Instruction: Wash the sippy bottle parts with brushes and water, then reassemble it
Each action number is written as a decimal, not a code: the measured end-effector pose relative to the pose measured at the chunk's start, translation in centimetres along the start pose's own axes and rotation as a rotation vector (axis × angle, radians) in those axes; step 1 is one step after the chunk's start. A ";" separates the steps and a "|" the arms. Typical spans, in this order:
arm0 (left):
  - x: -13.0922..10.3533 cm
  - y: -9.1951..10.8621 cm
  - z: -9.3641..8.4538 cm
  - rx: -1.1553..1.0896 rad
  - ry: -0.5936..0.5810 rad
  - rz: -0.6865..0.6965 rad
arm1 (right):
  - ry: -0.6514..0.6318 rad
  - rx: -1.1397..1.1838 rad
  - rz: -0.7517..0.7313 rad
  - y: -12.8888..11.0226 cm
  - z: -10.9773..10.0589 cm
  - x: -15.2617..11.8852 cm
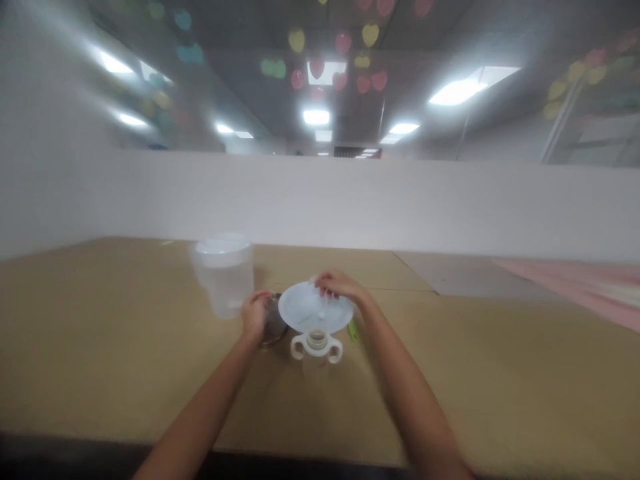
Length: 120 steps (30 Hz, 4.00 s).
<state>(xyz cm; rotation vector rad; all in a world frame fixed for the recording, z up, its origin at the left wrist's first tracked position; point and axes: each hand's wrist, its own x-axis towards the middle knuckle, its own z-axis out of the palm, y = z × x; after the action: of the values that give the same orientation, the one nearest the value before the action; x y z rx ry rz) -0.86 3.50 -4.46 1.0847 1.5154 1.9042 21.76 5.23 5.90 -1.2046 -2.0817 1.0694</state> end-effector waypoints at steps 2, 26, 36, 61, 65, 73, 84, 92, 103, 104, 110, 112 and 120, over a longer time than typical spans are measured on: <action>0.1 -0.3 0.0 0.016 -0.011 -0.001 | 0.105 0.100 -0.064 -2.0 -1.0 -1.7; -1.6 2.3 -0.1 -0.194 0.157 0.240 | -0.366 0.072 -0.213 -7.8 0.3 -6.3; -0.8 3.3 0.2 -0.821 -0.097 -0.301 | -0.591 -0.073 -0.133 -7.2 0.2 -6.0; -1.5 4.0 -0.1 -1.027 -0.466 -0.535 | -0.179 -0.084 -0.209 -4.3 4.1 -1.8; -1.9 4.0 0.3 -0.928 -0.535 -0.470 | -0.075 -0.110 -0.267 -4.2 5.3 -1.2; -2.9 3.9 1.3 -0.555 -0.438 -0.100 | 0.265 -0.281 -0.185 -3.4 5.1 -0.4; -2.8 4.3 1.1 -0.684 -0.553 -0.209 | 0.133 -0.049 -0.095 -3.0 4.8 0.1; -3.3 4.9 0.9 -0.794 -0.652 -0.290 | 0.114 0.034 -0.148 -2.3 5.3 0.7; -4.2 5.4 0.9 -0.743 -0.708 -0.222 | 0.129 0.067 -0.219 -3.1 5.4 0.1; -4.2 5.4 0.8 -0.741 -0.724 -0.222 | 0.081 0.130 -0.212 -3.0 5.3 0.1; -4.1 5.7 0.5 -0.776 -0.792 -0.257 | -0.130 0.490 -0.170 -3.4 4.8 -0.4; -4.2 6.0 0.5 -0.790 -0.800 -0.258 | -0.152 0.516 -0.175 -3.9 4.6 -0.7; -4.0 6.3 0.5 -0.755 -0.796 -0.212 | 0.080 0.242 -0.120 -6.2 4.1 -2.6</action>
<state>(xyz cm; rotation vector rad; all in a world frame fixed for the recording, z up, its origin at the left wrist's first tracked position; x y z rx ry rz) 2.54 -1.01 0.42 1.0517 0.3913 1.4103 17.03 -0.49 8.56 -0.9755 -1.8771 1.1586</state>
